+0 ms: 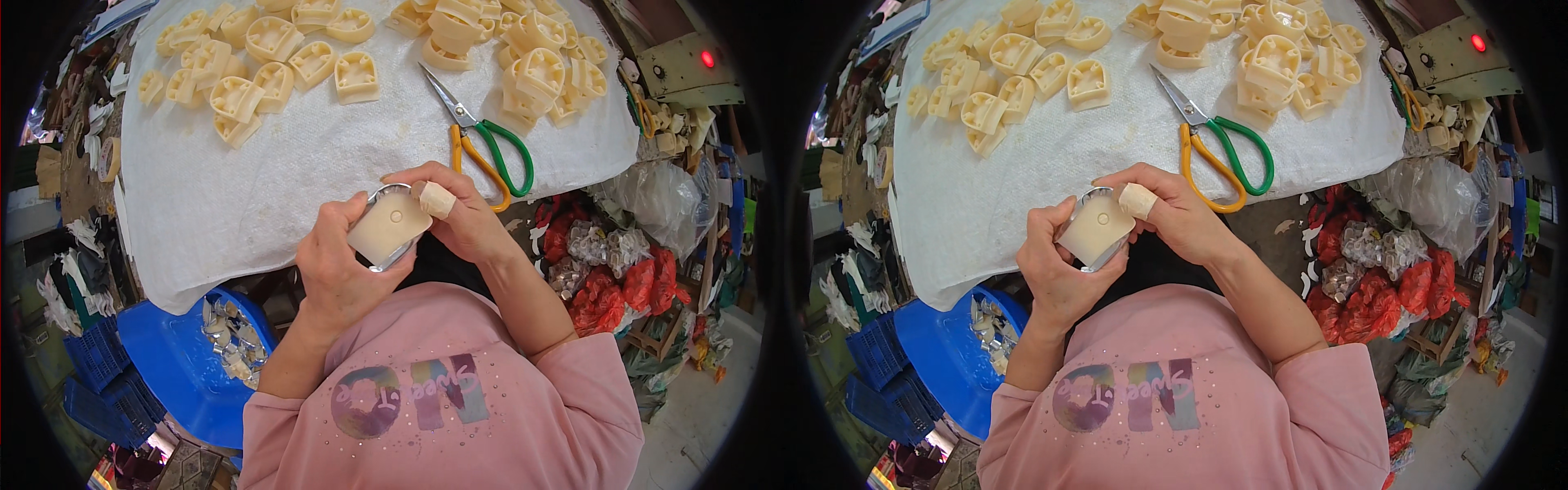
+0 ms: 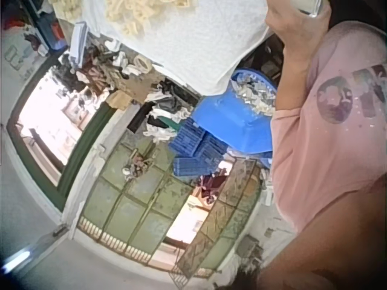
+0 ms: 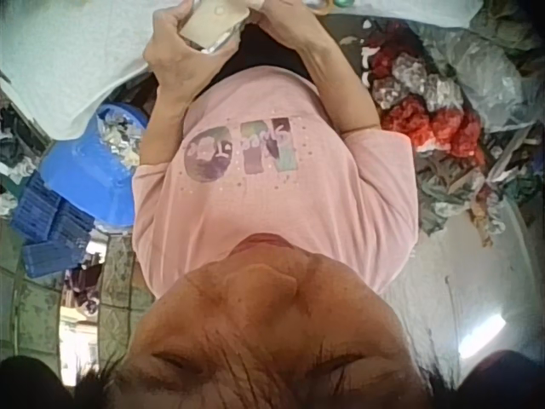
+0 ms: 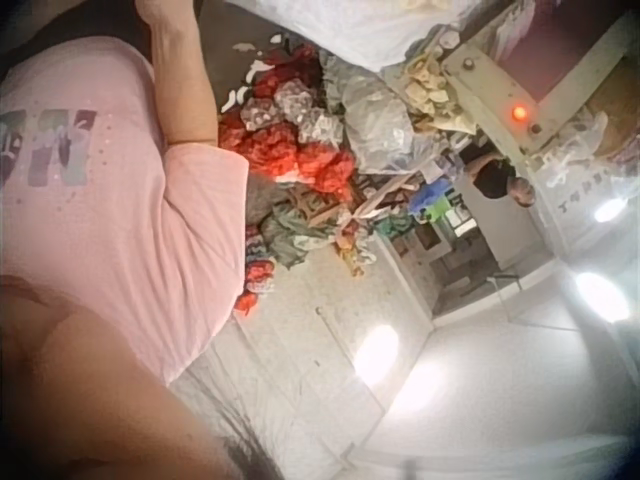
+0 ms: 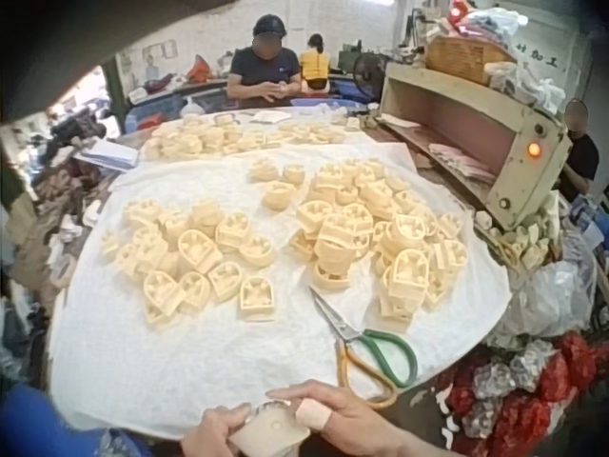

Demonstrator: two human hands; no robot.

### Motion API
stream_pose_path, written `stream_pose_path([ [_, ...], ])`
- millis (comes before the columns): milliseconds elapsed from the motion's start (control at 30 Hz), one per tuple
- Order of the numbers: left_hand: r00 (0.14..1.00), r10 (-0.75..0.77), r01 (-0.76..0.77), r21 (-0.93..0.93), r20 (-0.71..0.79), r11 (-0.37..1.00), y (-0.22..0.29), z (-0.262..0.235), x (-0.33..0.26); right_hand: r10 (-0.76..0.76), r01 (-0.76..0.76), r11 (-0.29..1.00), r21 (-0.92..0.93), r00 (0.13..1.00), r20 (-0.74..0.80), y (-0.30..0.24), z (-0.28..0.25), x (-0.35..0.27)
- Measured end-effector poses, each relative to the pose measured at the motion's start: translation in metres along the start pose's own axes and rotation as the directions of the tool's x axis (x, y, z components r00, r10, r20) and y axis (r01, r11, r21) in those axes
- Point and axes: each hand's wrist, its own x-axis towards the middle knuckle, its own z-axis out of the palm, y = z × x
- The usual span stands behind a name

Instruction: Trimming excess plastic material from molded shoe parts using scissors.

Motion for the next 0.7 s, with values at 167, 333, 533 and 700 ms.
stream_pose_path([
  [167,0.995,0.031,-0.021,0.107,-0.099,0.994,0.003,0.012,-0.004,-0.227,0.14,0.842,-0.52,0.968,-0.108,0.003,0.017,-0.002],
  [333,0.978,0.13,-0.106,0.145,-0.166,0.984,-0.004,0.02,0.003,-0.176,0.088,0.922,-0.376,0.962,-0.207,0.015,0.015,0.003],
  [533,0.991,0.093,-0.075,0.174,-0.097,0.982,-0.013,0.01,-0.001,0.012,0.023,0.984,0.177,0.981,-0.193,0.013,0.029,-0.003],
  [700,0.982,0.115,-0.09,0.168,-0.148,0.982,-0.016,0.013,-0.002,-0.333,0.162,0.753,-0.638,0.93,-0.157,0.019,0.034,-0.002],
])
